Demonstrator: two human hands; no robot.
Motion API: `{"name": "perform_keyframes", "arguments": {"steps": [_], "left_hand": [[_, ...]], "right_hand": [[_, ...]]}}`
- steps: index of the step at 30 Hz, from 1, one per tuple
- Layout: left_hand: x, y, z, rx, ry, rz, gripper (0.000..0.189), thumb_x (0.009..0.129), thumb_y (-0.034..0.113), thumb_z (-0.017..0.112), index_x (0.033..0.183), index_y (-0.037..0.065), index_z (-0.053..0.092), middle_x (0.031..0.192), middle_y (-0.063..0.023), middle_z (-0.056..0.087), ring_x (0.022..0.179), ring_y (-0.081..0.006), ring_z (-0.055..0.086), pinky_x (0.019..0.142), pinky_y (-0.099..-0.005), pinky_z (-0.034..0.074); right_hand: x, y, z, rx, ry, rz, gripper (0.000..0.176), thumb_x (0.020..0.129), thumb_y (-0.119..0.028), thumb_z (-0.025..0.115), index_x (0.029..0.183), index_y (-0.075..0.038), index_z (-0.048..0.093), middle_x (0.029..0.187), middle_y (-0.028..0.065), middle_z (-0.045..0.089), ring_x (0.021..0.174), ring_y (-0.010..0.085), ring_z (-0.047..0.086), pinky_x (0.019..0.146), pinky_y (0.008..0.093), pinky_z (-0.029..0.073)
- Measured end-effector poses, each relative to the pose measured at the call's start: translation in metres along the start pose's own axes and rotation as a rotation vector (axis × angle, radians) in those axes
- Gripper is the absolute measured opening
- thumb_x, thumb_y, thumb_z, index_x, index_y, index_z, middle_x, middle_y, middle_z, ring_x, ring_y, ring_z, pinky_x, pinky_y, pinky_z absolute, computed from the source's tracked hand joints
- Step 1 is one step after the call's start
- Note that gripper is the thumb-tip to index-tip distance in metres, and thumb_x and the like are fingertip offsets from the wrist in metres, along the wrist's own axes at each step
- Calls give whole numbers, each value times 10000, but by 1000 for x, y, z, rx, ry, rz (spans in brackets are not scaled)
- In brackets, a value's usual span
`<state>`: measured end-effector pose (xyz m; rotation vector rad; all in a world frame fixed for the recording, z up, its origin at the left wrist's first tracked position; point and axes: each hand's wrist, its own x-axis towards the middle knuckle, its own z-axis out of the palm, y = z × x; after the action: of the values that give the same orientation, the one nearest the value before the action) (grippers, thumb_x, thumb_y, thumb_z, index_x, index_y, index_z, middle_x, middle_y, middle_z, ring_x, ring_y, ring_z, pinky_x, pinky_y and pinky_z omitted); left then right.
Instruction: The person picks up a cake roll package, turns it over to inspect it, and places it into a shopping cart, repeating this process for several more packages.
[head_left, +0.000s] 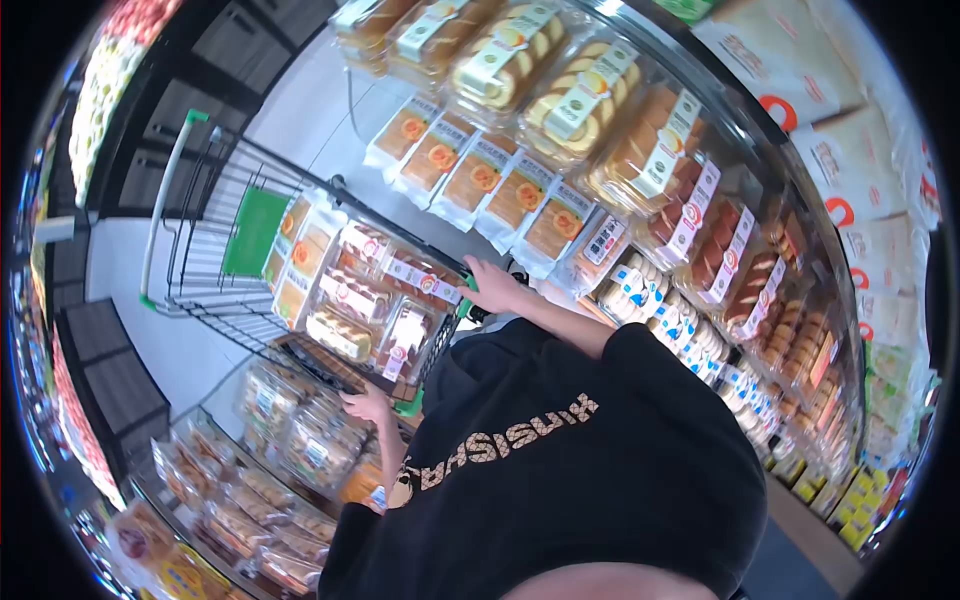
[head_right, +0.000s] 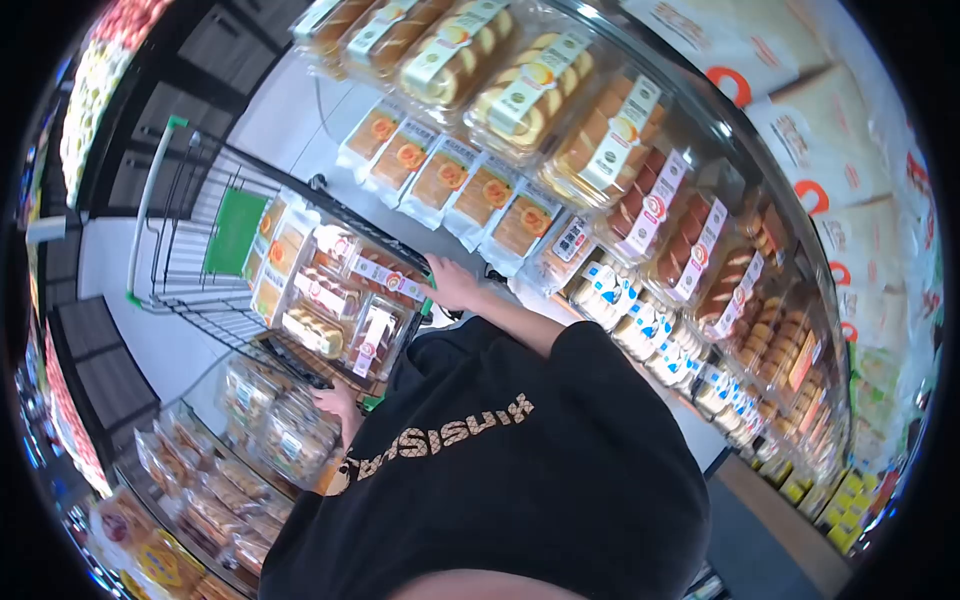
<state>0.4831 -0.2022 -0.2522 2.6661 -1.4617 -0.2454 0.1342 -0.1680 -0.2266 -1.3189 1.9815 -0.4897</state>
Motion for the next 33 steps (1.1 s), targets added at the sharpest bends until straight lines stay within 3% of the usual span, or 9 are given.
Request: {"name": "perform_keyframes", "arguments": {"steps": [4,5,8,13,16,21,25,29,33], "left_hand": [[-43,138,-61,-468,52,659,501,810,67,504,1270,-49,344,1240,-239,338,1156,-353,347,996,-429,290],[-82,195,-99,-842,-232,613,436,837,34,471,1254,-44,369,1222,-187,371,1143,-301,367,986,-392,300],[-124,280,-117,-938,-760,922,243,843,13,488,1082,-13,513,1045,-111,516,972,-210,498,855,-305,400],[-219,369,-120,-969,-945,1213,372,846,91,547,1188,-12,442,1126,-134,494,1095,-239,463,966,-330,344],[-255,392,-124,-861,-943,1108,488,854,147,560,1271,2,351,1243,-150,377,1189,-244,364,1007,-345,297],[-279,401,-118,-915,-1278,793,531,872,208,555,1316,54,308,1305,-144,259,1233,-238,285,1017,-340,280],[-284,407,-133,-926,-1439,510,525,866,238,576,1291,60,326,1286,-120,267,1187,-205,346,1008,-344,305],[-288,412,-144,-1019,-1325,474,524,863,260,582,1277,66,327,1260,-115,299,1146,-193,384,970,-346,355],[-285,410,-152,-1116,-1359,314,474,908,283,502,1276,40,328,1107,-57,477,978,-149,490,932,-364,383]], "right_hand": [[-61,-35,-111,487,383,-28,396,814,-280,608,1102,-39,481,958,143,582,890,296,576,753,377,462],[-76,-41,-140,475,569,-11,351,799,-227,628,1063,-32,502,927,131,579,850,274,574,736,358,462],[-102,-24,-191,444,1120,30,307,777,-120,647,1021,1,505,906,117,558,811,228,553,712,330,448],[-108,16,-242,569,1325,216,506,816,-173,632,1195,47,380,1145,199,451,1063,282,484,903,355,407],[-104,41,-248,661,1189,266,625,840,-231,607,1291,58,284,1218,231,407,1120,315,452,954,382,377],[-99,53,-261,776,1028,242,672,850,-268,590,1314,75,246,1234,249,399,1127,322,449,952,401,376],[-99,51,-265,817,976,274,687,832,-219,623,1322,68,236,1265,225,371,1155,284,432,949,373,394],[-111,36,-278,1123,949,188,712,813,-142,649,1338,51,209,1302,191,334,1195,240,390,952,340,399],[-120,35,-281,1319,946,170,719,805,-111,653,1337,52,198,1285,185,361,1190,233,395,952,336,393]]}}
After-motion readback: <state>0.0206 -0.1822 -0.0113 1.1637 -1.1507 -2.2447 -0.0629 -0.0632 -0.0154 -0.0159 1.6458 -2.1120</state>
